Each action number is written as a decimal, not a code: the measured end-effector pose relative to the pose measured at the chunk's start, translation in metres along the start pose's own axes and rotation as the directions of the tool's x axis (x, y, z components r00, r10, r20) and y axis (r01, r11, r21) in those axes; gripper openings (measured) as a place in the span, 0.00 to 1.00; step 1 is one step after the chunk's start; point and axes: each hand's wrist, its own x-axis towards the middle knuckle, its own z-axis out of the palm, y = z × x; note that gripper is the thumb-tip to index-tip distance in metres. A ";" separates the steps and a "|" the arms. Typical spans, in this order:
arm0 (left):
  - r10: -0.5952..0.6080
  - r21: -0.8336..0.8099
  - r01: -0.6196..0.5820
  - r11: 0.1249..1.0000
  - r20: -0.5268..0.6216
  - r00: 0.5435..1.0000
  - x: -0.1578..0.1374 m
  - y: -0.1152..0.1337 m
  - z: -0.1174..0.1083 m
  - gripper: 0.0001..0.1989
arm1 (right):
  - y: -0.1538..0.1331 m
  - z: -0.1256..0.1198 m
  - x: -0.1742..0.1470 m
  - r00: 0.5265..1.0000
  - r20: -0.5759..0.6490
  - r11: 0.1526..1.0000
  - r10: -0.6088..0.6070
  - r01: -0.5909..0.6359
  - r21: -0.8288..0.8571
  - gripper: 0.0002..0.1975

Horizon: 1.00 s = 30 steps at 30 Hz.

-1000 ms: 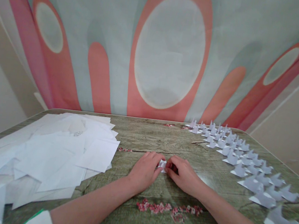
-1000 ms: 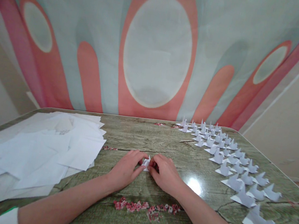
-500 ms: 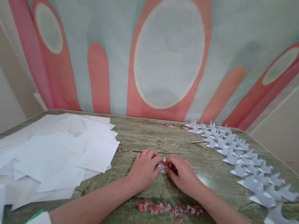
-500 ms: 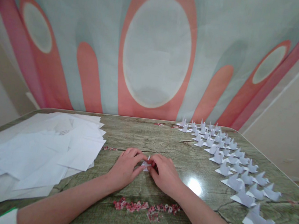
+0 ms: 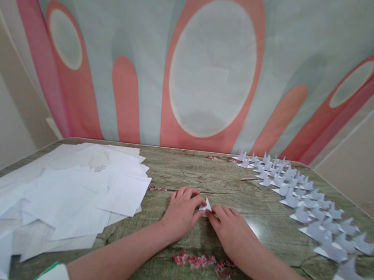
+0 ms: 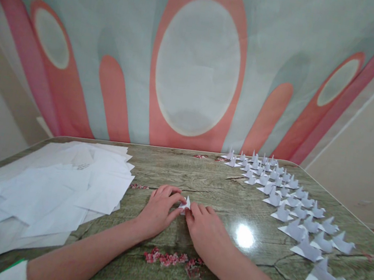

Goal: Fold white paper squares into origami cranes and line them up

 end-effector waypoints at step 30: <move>0.153 0.429 -0.236 0.872 0.219 0.964 -0.022 0.030 -0.015 0.24 | 0.002 -0.016 0.000 0.993 0.102 0.998 0.055 -0.051 -0.033 0.15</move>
